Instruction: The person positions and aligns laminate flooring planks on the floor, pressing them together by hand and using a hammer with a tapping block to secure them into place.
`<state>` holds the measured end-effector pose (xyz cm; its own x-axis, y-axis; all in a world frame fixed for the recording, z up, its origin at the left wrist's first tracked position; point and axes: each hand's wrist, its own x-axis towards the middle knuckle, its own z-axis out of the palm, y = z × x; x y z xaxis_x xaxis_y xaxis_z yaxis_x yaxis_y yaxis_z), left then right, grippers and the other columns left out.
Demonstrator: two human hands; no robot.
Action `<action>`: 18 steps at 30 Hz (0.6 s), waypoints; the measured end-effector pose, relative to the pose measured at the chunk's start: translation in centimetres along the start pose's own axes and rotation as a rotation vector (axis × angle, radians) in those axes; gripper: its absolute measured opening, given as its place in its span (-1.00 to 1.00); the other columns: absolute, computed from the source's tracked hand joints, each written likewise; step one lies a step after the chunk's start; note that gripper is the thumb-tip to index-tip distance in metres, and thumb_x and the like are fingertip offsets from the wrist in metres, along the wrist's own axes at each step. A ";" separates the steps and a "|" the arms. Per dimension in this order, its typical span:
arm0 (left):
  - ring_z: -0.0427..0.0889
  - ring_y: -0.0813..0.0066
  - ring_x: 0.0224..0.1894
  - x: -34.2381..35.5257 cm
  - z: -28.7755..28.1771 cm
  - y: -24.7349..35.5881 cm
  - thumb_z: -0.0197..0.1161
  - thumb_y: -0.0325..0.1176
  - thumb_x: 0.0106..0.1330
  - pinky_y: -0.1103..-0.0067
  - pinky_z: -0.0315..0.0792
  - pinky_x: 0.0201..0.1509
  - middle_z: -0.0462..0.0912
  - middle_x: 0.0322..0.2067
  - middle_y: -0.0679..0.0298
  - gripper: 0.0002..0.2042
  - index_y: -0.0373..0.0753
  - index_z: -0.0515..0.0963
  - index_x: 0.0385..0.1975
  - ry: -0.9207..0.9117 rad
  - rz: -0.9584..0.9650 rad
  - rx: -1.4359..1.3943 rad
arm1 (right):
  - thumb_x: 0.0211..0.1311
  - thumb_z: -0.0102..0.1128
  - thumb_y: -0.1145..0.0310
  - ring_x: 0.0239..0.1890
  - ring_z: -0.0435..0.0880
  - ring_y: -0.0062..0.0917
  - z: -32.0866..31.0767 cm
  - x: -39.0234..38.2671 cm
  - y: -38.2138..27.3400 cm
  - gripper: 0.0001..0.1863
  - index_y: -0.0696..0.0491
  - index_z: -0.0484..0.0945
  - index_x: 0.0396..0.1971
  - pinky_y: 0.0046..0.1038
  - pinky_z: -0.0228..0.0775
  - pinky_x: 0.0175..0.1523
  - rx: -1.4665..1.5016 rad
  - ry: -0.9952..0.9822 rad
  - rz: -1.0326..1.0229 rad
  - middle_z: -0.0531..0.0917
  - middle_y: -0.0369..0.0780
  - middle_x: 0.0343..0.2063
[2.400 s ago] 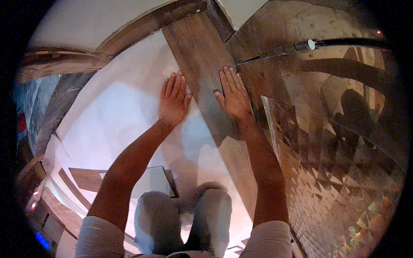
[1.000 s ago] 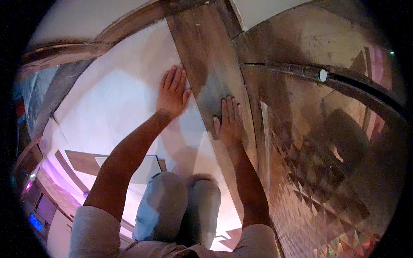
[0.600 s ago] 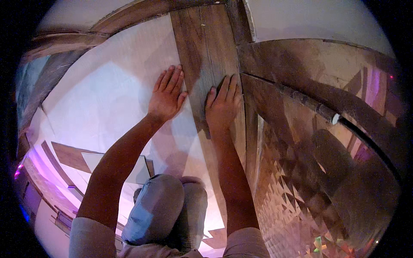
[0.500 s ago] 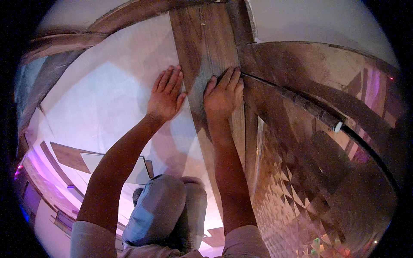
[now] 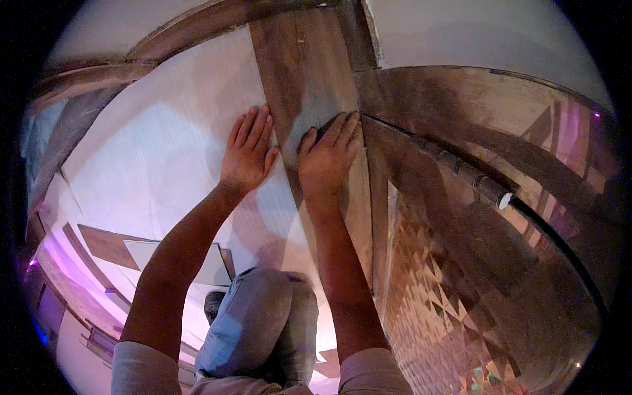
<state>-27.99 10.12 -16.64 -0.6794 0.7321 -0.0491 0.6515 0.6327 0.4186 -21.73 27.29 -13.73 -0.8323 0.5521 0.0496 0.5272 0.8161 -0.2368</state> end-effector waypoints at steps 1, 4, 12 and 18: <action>0.01 0.08 0.61 0.0 -0.2 0.0 0.07 -0.10 0.50 0.16 -0.10 0.65 0.08 0.56 0.07 -0.35 -0.39 0.21 0.47 -0.005 -0.003 -0.003 | 0.41 0.14 0.21 0.43 0.25 0.16 -0.2 0.2 -0.3 -0.31 0.41 0.30 0.35 0.01 0.13 0.50 0.032 -0.029 -0.044 0.24 0.23 0.43; 0.01 0.07 0.61 -0.1 -0.6 -0.2 0.08 -0.10 0.50 0.15 -0.10 0.65 0.07 0.56 0.06 -0.34 -0.39 0.19 0.48 -0.009 -0.010 -0.009 | 0.42 0.14 0.19 0.51 0.16 0.10 0.0 1.0 -0.7 -0.30 0.36 0.27 0.39 -0.03 0.06 0.55 0.098 -0.082 -0.160 0.20 0.17 0.48; -0.01 0.07 0.61 0.0 0.0 0.0 0.06 -0.09 0.50 0.16 -0.11 0.65 0.06 0.57 0.08 -0.33 -0.37 0.18 0.49 -0.018 -0.021 0.012 | 0.41 0.15 0.19 0.57 0.08 0.00 2.4 2.0 1.5 -0.27 0.27 0.21 0.46 -0.06 -0.03 0.59 0.130 -0.084 -0.191 0.17 0.08 0.52; 0.00 0.08 0.61 -0.1 -0.3 -0.2 0.05 -0.08 0.50 0.18 -0.12 0.66 0.07 0.57 0.08 -0.33 -0.38 0.19 0.48 -0.015 -0.015 0.020 | 0.38 0.18 0.21 0.57 0.10 -0.01 2.5 3.6 0.7 -0.24 0.29 0.20 0.46 -0.08 -0.06 0.61 0.076 -0.032 -0.232 0.18 0.07 0.51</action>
<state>-28.20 9.87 -16.46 -0.6841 0.7261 -0.0687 0.6482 0.6485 0.3992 -24.75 29.47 -16.11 -0.9353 0.3446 0.0809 0.3078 0.9046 -0.2949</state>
